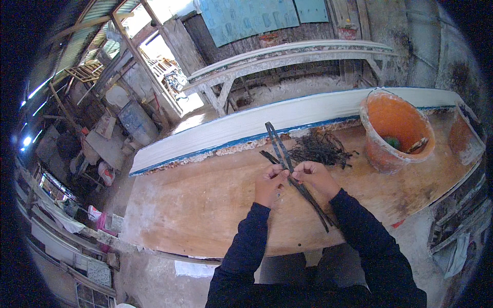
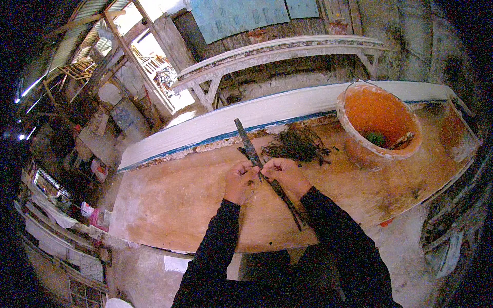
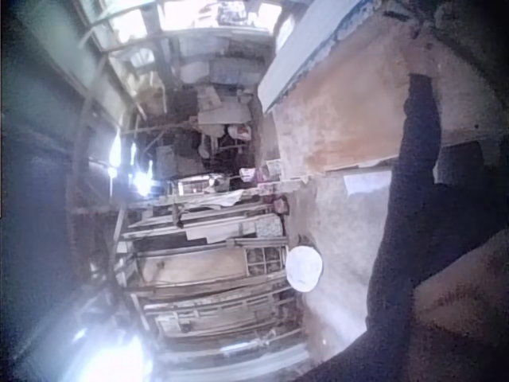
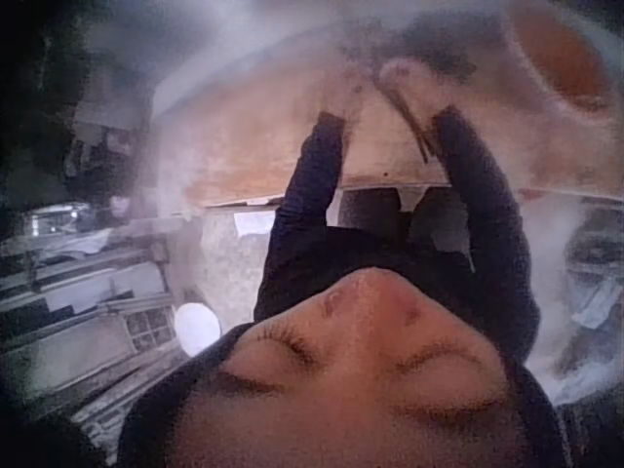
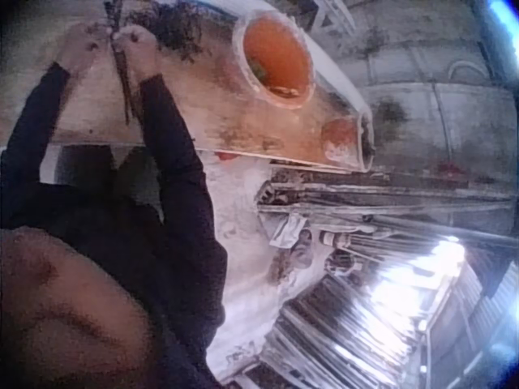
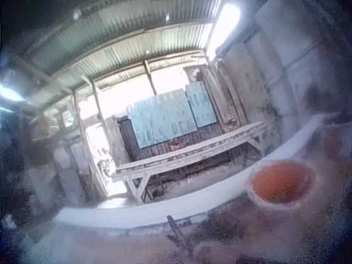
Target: The person separates a tangled bundle of black cables on a wooden workbench, pulling individual strands apart by hand and laying them out in parallel. The person continues to untangle and align the cables without using any tools.
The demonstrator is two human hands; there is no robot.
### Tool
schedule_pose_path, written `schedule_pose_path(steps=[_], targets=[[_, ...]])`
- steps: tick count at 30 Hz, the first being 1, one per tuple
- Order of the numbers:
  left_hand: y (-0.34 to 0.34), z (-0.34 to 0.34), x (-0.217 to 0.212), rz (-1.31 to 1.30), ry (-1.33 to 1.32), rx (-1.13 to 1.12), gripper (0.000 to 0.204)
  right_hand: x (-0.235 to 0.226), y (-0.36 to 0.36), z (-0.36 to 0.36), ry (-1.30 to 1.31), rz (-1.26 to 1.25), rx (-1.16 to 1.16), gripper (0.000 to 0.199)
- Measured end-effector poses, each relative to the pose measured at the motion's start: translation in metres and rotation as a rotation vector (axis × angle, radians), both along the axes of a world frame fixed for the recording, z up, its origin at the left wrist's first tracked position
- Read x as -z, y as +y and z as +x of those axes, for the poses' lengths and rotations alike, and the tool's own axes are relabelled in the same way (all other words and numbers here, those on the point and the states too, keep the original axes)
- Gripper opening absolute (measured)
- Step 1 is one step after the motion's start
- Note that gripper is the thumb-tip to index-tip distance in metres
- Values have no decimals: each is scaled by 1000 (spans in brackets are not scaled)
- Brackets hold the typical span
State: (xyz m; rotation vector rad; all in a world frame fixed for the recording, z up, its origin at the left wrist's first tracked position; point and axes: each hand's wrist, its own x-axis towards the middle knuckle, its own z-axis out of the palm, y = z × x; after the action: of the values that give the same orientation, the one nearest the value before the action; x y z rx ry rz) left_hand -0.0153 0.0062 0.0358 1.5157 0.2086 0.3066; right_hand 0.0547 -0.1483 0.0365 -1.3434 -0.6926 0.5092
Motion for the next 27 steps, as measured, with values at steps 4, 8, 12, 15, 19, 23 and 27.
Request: schedule_pose_path(steps=[4, 8, 12, 15, 19, 23, 27], targets=[[-3, -4, -1, 4, -44, -9, 20, -1, 2, -4, -52, -66, 49, 14], [-3, -3, 2, 2, -69, 7, 19, 4, 3, -3, -64, -30, 78, 13], [-3, -2, 0, 32, -91, 41, 17, 7, 5, -2, -49, 12, 110, 12], [-2, -1, 2, 19, -101, 40, 18, 12, 5, 1, -80, -10, 124, 12], [-3, -3, 0, -38, -78, 36, 19, 7, 6, -2, -75, -10, 151, 13], [-7, -3, -7, -36, -97, 80, 19, 9, 5, 0, -80, -11, 179, 14], [-5, -2, -3, 90, -127, 109, 14, 1, 6, -6, -110, -22, 202, 15]])
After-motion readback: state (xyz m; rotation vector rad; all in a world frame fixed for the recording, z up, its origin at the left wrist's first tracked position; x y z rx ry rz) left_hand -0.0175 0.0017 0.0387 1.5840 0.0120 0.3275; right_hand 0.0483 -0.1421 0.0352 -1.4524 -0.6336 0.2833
